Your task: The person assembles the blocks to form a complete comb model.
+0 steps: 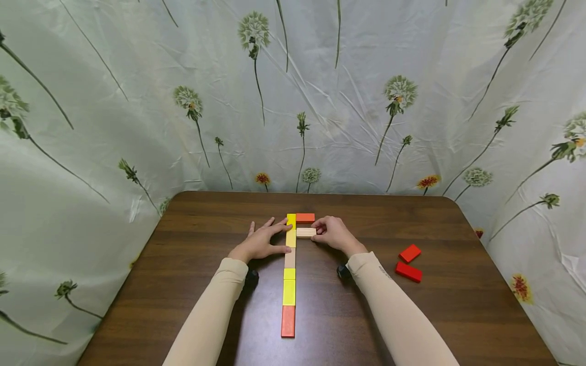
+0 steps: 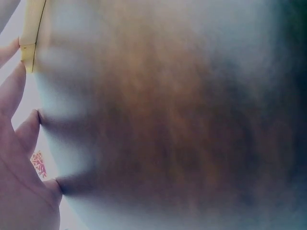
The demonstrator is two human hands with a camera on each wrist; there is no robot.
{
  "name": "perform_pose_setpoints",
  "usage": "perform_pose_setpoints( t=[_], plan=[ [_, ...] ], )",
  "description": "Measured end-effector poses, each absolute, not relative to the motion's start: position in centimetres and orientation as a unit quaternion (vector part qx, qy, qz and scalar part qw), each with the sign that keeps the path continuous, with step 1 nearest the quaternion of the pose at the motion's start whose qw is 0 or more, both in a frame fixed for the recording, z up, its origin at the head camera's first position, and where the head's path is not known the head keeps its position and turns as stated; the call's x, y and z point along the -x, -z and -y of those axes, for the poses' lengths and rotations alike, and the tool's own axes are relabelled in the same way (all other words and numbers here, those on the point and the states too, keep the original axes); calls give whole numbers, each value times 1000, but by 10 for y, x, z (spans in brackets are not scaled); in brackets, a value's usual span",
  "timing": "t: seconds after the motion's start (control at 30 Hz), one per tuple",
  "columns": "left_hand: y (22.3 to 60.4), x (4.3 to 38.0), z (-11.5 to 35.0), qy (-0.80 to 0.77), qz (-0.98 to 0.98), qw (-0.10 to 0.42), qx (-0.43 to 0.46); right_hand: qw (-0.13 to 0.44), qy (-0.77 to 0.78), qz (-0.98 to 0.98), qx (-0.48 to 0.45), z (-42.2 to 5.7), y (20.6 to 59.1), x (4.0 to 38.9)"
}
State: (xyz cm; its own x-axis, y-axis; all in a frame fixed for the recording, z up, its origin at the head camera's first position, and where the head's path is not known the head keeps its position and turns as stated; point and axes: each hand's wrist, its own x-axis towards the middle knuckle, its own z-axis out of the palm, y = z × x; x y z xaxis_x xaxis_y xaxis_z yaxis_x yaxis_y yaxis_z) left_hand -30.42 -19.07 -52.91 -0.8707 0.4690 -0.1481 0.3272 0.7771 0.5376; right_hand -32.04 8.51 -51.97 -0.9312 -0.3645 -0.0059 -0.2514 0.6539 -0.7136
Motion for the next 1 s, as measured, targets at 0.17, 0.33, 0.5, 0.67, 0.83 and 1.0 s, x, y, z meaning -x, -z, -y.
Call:
perform_pose_setpoints(
  t=[0.17,0.33,0.5,0.67,0.83,1.0],
  plan=[
    [528,304,190,-257,-933,138,-212,73,380,-908,164,-83,520,320],
    [529,304,190,-254,-933,139,-213,76,382,-908,156,-81,519,320],
    [528,304,190,-254,-933,139,-212,75,386,-906,156,-81,519,319],
    [527,303,190,-255,-933,141,-210,80,386,-906,154,-81,519,317],
    [527,303,190,-253,-934,142,-209,85,384,-907,148,-82,519,317],
    [526,302,189,-250,-934,145,-208,86,390,-904,154,-85,520,317]
  ],
)
